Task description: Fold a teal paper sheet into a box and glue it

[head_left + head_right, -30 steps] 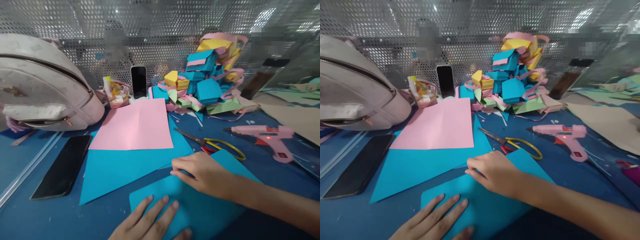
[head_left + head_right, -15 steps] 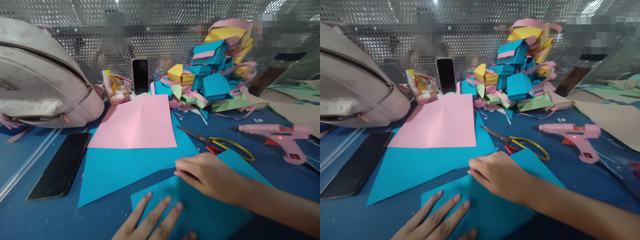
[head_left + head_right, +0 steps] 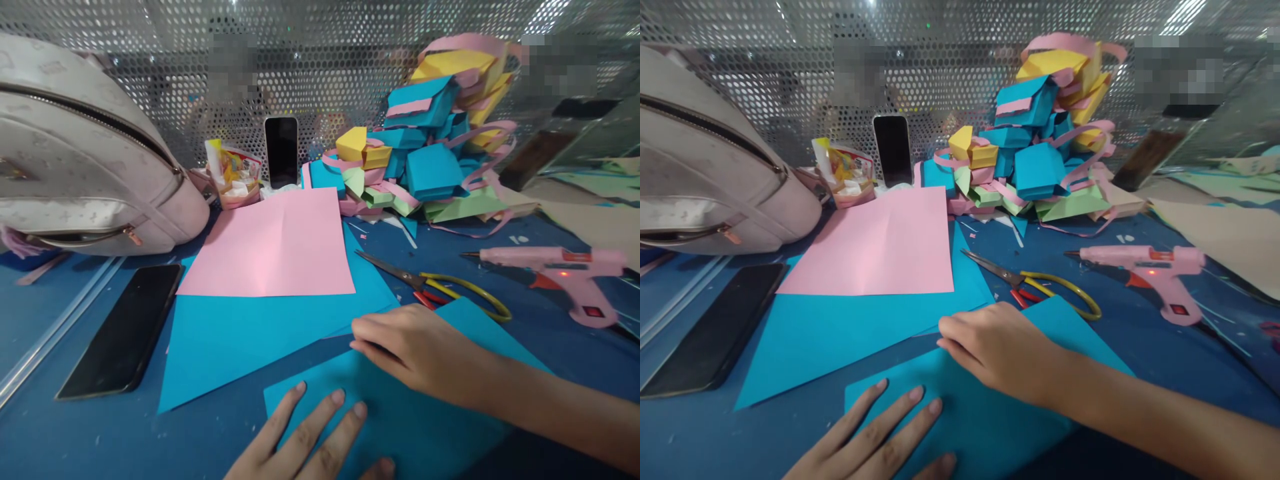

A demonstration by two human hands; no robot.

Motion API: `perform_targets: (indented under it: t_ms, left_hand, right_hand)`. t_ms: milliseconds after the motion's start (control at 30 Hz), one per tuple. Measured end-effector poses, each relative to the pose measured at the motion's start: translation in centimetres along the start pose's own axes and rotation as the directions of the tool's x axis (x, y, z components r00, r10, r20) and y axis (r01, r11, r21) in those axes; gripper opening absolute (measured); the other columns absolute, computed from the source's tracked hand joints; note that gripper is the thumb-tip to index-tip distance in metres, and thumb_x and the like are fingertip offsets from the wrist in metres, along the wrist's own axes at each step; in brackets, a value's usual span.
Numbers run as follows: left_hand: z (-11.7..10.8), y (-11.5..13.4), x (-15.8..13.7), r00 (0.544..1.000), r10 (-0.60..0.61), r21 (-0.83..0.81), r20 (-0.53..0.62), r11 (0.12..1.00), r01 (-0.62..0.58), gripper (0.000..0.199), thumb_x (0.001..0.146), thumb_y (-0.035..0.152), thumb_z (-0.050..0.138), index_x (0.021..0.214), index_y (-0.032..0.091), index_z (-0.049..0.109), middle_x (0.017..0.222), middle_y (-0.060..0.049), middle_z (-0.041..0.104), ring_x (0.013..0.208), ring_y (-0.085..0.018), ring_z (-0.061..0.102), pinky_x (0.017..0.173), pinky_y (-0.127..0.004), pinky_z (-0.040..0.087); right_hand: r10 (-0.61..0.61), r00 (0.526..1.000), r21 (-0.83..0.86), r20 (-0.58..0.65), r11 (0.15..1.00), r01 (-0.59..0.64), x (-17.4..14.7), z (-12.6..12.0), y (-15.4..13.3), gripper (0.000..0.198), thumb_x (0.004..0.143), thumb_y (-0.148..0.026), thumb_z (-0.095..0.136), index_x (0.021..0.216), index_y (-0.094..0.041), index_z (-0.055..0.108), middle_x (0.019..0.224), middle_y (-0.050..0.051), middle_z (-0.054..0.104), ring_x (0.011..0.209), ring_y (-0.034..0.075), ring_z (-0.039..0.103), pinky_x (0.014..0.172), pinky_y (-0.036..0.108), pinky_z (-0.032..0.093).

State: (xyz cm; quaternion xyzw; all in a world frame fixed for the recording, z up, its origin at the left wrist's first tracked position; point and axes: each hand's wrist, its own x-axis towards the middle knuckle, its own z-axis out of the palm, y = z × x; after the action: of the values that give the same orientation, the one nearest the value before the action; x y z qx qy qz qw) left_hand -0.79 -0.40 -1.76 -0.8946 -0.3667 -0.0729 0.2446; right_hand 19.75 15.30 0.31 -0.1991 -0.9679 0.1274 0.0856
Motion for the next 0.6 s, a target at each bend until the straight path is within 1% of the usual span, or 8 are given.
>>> perform_targets:
  t_ms: [100, 200, 267, 333, 400, 467, 600]
  left_hand:
    - [0.0, 0.1, -0.1, 1.000, 0.005, 0.001, -0.010, 1.000, -0.005, 0.041, 0.103, 0.027, 0.037, 0.143, 0.036, 0.042, 0.146, 0.006, 0.050, 0.134, -0.015, 0.048, 0.097, -0.030, 0.052]
    - [0.0, 0.1, -0.1, 1.000, -0.001, -0.016, -0.015, 1.000, 0.001, 0.041, 0.103, 0.024, 0.038, 0.142, 0.035, 0.043, 0.145, 0.006, 0.052, 0.131, -0.015, 0.050, 0.099, -0.031, 0.050]
    - [-0.1, 0.1, 0.0, 1.000, 0.014, -0.010, -0.018, 1.000, -0.014, 0.041, 0.103, 0.021, 0.037, 0.141, 0.035, 0.044, 0.142, 0.005, 0.055, 0.128, -0.014, 0.054, 0.095, -0.031, 0.052]
    - [-0.1, 0.0, 0.2, 0.999, 0.045, 0.001, -0.009, 0.999, -0.045, 0.042, 0.103, 0.018, 0.037, 0.141, 0.034, 0.044, 0.138, 0.005, 0.059, 0.122, -0.014, 0.059, 0.090, -0.029, 0.055]
    - [0.0, 0.0, 0.3, 0.998, 0.069, 0.009, 0.000, 0.998, -0.069, 0.044, 0.102, 0.016, 0.037, 0.141, 0.034, 0.043, 0.135, 0.005, 0.061, 0.118, -0.013, 0.062, 0.086, -0.028, 0.057]
    - [-0.1, -0.2, 0.5, 0.997, 0.081, 0.017, 0.003, 0.997, -0.081, 0.045, 0.102, 0.015, 0.038, 0.142, 0.036, 0.042, 0.134, 0.005, 0.062, 0.117, -0.014, 0.063, 0.085, -0.029, 0.058]
    - [-0.4, -0.6, 0.8, 0.991, 0.130, 0.037, 0.018, 0.991, -0.131, 0.041, 0.104, 0.020, 0.032, 0.140, 0.035, 0.047, 0.134, 0.005, 0.062, 0.115, -0.013, 0.064, 0.086, -0.025, 0.057]
  right_hand:
    - [-0.001, 1.000, -0.009, 0.008, 1.000, 0.001, 0.0, 0.0, -0.1, 0.028, 0.099, -0.026, 0.044, 0.072, -0.020, 0.043, 0.061, -0.004, 0.051, 0.050, 0.011, 0.044, 0.052, 0.029, 0.017]
    - [0.007, 1.000, -0.029, 0.027, 1.000, -0.006, 0.1, -0.3, -0.3, 0.027, 0.099, -0.024, 0.044, 0.073, -0.019, 0.045, 0.062, -0.004, 0.051, 0.050, 0.011, 0.043, 0.052, 0.028, 0.018]
    - [0.013, 1.000, -0.064, 0.024, 0.998, -0.012, 0.1, -0.7, -0.5, 0.022, 0.097, -0.025, 0.050, 0.075, -0.019, 0.048, 0.068, -0.003, 0.054, 0.055, 0.013, 0.046, 0.053, 0.027, 0.022]
    - [0.026, 1.000, -0.107, 0.012, 0.994, -0.024, 0.1, -1.2, -0.6, 0.018, 0.091, -0.029, 0.062, 0.080, -0.019, 0.051, 0.078, 0.000, 0.057, 0.066, 0.016, 0.051, 0.056, 0.027, 0.027]
    - [0.047, 0.999, -0.126, 0.016, 0.991, -0.044, 0.0, -1.8, -0.5, 0.025, 0.084, -0.035, 0.071, 0.085, -0.019, 0.053, 0.086, 0.002, 0.058, 0.075, 0.019, 0.054, 0.059, 0.027, 0.031]
    - [0.075, 0.996, -0.116, 0.041, 0.991, -0.070, -0.1, -2.3, -0.2, 0.032, 0.079, -0.041, 0.076, 0.089, -0.019, 0.054, 0.090, 0.002, 0.059, 0.080, 0.021, 0.055, 0.062, 0.028, 0.034]
    - [0.101, 0.987, -0.043, 0.128, 0.994, -0.097, -0.3, -3.3, 0.7, 0.033, 0.079, -0.043, 0.076, 0.089, -0.020, 0.054, 0.089, 0.001, 0.059, 0.083, 0.021, 0.056, 0.066, 0.029, 0.036]
